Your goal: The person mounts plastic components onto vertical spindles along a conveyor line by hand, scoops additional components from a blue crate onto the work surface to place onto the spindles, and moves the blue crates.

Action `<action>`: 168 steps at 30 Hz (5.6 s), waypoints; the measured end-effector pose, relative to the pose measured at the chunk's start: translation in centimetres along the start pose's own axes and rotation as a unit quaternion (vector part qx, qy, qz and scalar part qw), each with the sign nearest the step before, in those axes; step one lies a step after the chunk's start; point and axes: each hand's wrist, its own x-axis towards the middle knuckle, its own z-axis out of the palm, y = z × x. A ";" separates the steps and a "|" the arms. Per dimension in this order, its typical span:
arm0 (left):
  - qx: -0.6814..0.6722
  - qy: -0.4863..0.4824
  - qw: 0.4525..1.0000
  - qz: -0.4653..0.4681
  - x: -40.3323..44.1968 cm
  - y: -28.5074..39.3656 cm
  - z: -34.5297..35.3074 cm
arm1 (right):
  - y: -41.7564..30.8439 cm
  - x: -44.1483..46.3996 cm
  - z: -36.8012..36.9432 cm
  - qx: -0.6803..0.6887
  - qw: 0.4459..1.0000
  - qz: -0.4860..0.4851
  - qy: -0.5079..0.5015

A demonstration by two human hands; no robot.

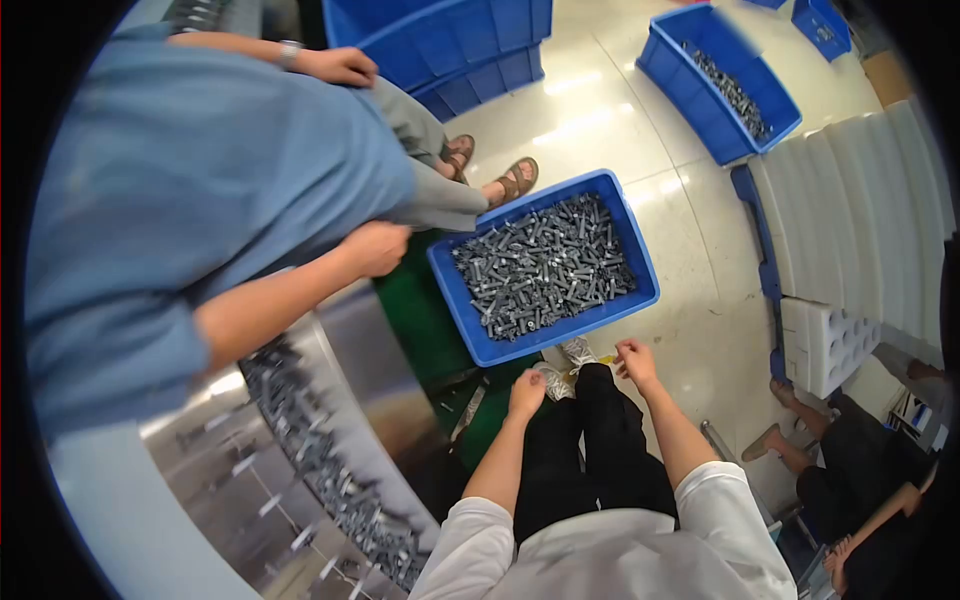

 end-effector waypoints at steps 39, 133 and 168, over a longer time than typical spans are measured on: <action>-0.232 0.300 0.907 -0.185 25.7 -7.1 6.6 | 3.5 22.9 19.5 -0.363 0.905 -0.096 0.201; -0.258 0.294 0.895 0.217 17.5 5.7 1.8 | -0.7 15.5 21.6 0.047 0.918 -0.334 0.207; -0.201 0.706 0.565 0.377 -26.3 18.6 -19.9 | -18.8 -28.9 21.4 0.035 0.745 -0.658 -0.100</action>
